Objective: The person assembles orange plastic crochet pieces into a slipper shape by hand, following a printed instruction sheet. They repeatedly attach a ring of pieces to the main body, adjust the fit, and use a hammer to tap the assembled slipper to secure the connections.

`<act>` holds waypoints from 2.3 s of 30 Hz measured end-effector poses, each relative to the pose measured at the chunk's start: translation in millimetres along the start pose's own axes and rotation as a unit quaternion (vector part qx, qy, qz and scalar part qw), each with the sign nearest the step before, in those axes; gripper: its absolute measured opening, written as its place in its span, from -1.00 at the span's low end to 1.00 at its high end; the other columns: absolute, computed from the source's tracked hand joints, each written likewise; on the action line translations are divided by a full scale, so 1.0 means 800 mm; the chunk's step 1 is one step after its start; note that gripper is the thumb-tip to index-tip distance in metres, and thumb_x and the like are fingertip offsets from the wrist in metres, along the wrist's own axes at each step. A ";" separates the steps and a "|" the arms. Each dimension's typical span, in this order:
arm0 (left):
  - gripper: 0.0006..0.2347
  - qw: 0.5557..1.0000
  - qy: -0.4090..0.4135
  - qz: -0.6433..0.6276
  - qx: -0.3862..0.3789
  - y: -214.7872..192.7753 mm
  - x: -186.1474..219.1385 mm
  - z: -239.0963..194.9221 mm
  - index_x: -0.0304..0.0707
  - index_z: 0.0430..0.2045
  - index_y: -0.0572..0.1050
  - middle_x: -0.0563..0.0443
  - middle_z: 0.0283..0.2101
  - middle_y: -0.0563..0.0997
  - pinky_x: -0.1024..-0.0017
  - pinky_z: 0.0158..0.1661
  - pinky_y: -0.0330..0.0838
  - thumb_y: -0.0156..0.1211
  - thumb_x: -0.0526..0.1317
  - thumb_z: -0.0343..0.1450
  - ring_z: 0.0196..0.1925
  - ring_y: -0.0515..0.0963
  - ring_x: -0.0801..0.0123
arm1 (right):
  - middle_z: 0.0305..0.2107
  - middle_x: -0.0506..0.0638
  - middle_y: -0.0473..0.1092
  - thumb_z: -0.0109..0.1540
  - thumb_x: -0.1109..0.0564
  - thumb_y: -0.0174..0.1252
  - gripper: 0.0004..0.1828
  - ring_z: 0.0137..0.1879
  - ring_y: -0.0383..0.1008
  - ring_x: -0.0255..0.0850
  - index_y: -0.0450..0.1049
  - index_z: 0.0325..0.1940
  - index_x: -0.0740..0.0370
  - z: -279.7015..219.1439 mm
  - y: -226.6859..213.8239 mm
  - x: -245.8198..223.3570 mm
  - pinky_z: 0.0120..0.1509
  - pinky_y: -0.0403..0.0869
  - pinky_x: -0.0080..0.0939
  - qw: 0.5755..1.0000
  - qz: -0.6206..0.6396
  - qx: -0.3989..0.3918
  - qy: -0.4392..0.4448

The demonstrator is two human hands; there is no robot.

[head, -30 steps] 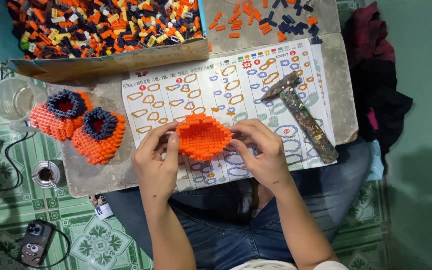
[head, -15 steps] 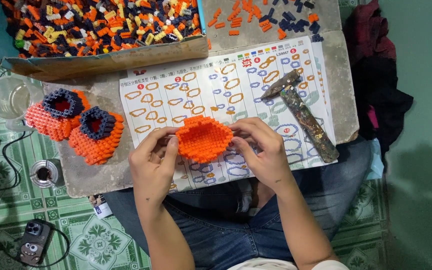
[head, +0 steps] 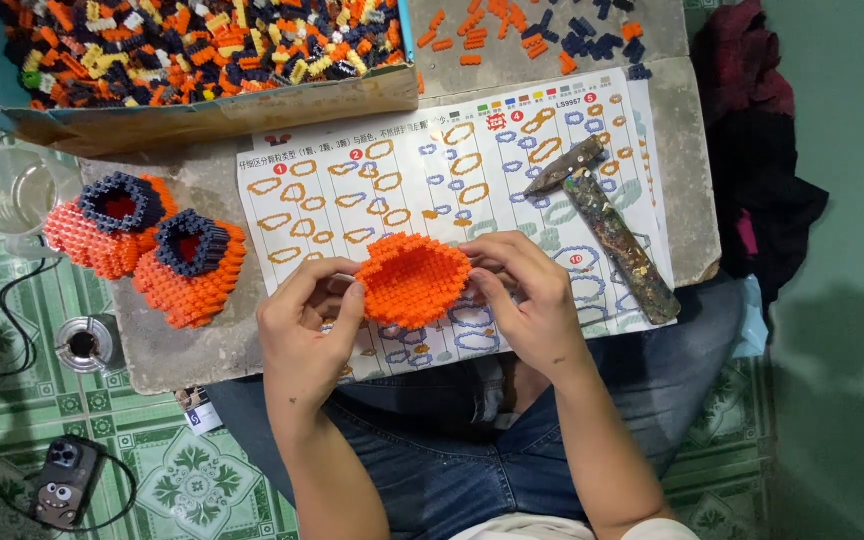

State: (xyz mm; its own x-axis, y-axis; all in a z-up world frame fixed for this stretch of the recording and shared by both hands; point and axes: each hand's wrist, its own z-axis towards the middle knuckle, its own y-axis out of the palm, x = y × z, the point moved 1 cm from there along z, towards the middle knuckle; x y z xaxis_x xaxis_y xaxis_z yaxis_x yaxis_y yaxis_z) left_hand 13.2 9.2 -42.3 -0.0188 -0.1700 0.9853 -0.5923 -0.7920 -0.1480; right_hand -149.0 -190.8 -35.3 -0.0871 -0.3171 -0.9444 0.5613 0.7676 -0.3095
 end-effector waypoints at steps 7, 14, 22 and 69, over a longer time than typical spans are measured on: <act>-0.88 1.000 0.003 0.007 -0.003 0.000 0.004 0.000 -0.46 -0.10 0.71 -0.27 -0.28 0.63 0.31 -0.26 0.78 0.37 -0.40 0.53 -0.27 0.75 0.20 | -0.01 0.29 0.59 0.43 0.36 0.24 -0.71 0.01 0.77 0.24 0.64 0.23 0.38 0.000 -0.001 0.002 0.02 0.78 0.14 1.000 0.004 -0.002 0.002; -0.89 1.000 0.008 0.009 -0.003 0.001 0.005 0.000 -0.44 -0.10 0.71 -0.26 -0.27 0.63 0.30 -0.25 0.79 0.38 -0.40 0.53 -0.25 0.76 0.19 | -0.02 0.27 0.58 0.43 0.36 0.24 -0.71 0.00 0.77 0.21 0.65 0.24 0.36 -0.001 -0.001 0.004 0.01 0.78 0.12 1.000 0.010 0.000 0.000; -0.88 1.000 0.001 0.006 -0.001 0.001 0.003 -0.001 -0.41 -0.08 0.71 -0.24 -0.25 0.64 0.30 -0.23 0.80 0.38 -0.40 0.53 -0.23 0.75 0.20 | -0.01 0.21 0.59 0.45 0.33 0.22 -0.70 0.03 0.77 0.15 0.65 0.27 0.32 -0.003 0.000 0.008 0.00 0.78 0.08 1.000 0.010 -0.001 -0.011; -0.83 0.998 -0.021 0.049 0.045 0.007 0.001 -0.007 -0.34 -0.04 0.73 -0.27 -0.19 0.71 0.29 -0.22 0.69 0.31 -0.25 0.58 -0.25 0.64 0.29 | -0.18 0.22 0.53 0.44 0.41 0.21 -0.88 -0.28 0.67 -0.09 0.64 0.01 0.52 -0.015 -0.043 0.006 -0.28 0.74 -0.10 0.973 0.158 0.140 -0.097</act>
State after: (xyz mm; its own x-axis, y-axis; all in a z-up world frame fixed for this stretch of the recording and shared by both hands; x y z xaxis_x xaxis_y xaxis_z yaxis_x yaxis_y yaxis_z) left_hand 5.2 7.8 -42.2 -0.0376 -0.2723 0.9615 -0.5152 -0.8191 -0.2522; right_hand -178.3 -211.8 -30.6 0.2676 -0.2105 -0.9402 0.7399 0.6700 0.0606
